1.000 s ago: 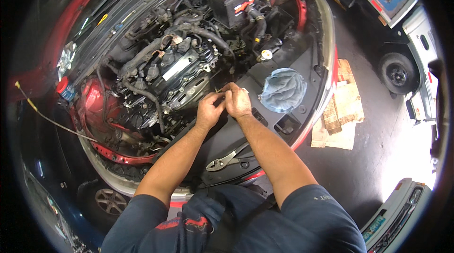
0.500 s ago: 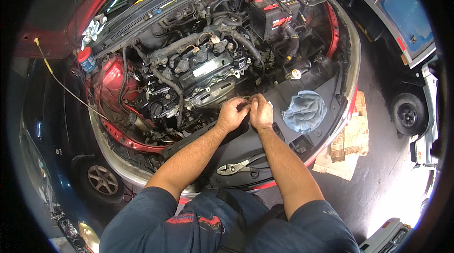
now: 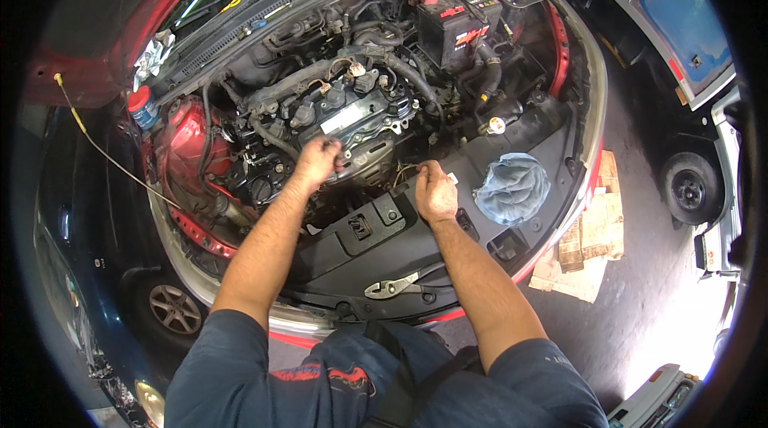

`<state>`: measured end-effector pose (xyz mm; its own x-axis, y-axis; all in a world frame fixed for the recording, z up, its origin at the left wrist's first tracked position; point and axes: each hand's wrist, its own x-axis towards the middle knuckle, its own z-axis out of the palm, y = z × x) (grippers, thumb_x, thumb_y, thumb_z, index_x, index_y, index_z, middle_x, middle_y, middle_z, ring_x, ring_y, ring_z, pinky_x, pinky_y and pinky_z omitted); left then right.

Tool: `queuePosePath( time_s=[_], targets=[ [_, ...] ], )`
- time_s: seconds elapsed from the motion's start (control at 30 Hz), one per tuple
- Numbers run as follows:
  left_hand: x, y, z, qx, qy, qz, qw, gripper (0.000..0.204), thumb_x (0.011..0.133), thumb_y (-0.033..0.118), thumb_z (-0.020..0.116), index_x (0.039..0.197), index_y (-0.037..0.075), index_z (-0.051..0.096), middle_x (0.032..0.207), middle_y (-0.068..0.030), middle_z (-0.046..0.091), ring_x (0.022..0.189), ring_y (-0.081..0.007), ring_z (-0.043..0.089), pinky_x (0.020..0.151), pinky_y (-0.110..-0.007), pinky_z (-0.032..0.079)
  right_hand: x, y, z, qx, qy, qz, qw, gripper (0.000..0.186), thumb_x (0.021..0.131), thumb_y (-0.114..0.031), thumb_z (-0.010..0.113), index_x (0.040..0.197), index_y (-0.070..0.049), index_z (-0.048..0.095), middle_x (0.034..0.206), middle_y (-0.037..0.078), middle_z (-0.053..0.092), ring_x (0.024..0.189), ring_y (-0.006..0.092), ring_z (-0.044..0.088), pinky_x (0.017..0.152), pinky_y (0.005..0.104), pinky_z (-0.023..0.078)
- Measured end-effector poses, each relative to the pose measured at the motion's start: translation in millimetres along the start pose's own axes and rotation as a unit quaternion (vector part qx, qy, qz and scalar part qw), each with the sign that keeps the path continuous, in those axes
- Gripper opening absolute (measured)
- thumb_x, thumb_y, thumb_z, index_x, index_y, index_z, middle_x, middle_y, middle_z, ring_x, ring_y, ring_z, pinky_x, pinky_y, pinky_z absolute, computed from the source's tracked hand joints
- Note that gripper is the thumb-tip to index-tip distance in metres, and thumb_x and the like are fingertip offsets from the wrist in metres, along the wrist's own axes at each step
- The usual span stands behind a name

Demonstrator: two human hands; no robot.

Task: The person works on a car engine with the hood open, using pliers to remove a hose clamp and disconnect a hose. They then reposition the engine cover and reconnect the hose, securing it with the clamp.

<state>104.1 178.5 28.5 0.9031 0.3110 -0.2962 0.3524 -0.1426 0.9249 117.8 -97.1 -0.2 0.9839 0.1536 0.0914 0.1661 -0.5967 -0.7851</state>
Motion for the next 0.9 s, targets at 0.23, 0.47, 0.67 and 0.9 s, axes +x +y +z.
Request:
queuePosePath(
  time_s=[0.23, 0.47, 0.67, 0.9],
  targets=[
    [31.1, 37.9, -39.8, 0.176, 0.086, 0.050, 0.979, 0.026, 0.098, 0.020, 0.062, 0.110, -0.002, 0.066, 0.076, -0.0068, 0.065, 0.058, -0.0119, 0.059, 0.055, -0.030, 0.055, -1.3, -3.5, 0.2, -0.008, 0.011, 0.003, 1.000, 0.021, 0.097, -0.023, 0.048, 0.102, -0.010, 0.063, 0.085, 0.018, 0.070, 0.086, 0.0419, 0.066, 0.078, 0.0522, 0.051],
    [59.0, 58.2, -45.0, 0.433, 0.135, 0.245, 0.857, 0.021, 0.091, 0.014, 0.068, 0.106, -0.001, 0.067, 0.090, -0.0165, 0.072, 0.082, -0.0300, 0.070, 0.078, -0.039, 0.054, -1.7, -2.7, 2.2, -0.017, 0.013, -0.009, 1.000, 0.018, 0.097, -0.023, 0.049, 0.102, -0.011, 0.062, 0.088, 0.017, 0.070, 0.085, 0.0421, 0.066, 0.077, 0.0532, 0.051],
    [69.0, 77.0, -41.2, 0.507, 0.112, 0.247, 0.818, 0.014, 0.079, 0.009, 0.075, 0.091, 0.003, 0.070, 0.094, -0.0196, 0.069, 0.094, -0.0367, 0.067, 0.085, -0.043, 0.053, -1.8, -1.2, 2.1, -0.019, 0.007, -0.007, 1.000, 0.019, 0.096, -0.023, 0.050, 0.103, -0.010, 0.062, 0.090, 0.018, 0.070, 0.086, 0.0421, 0.067, 0.076, 0.0529, 0.051],
    [71.6, 95.6, -47.8, 0.600, 0.004, 0.228, 0.767, 0.013, 0.081, 0.009, 0.073, 0.092, 0.002, 0.071, 0.096, -0.0210, 0.068, 0.094, -0.0395, 0.065, 0.084, -0.046, 0.052, -2.1, -0.5, 2.6, -0.019, 0.005, -0.013, 1.000, 0.019, 0.096, -0.023, 0.050, 0.103, -0.010, 0.062, 0.091, 0.018, 0.071, 0.085, 0.0417, 0.067, 0.076, 0.0526, 0.052]
  ],
)
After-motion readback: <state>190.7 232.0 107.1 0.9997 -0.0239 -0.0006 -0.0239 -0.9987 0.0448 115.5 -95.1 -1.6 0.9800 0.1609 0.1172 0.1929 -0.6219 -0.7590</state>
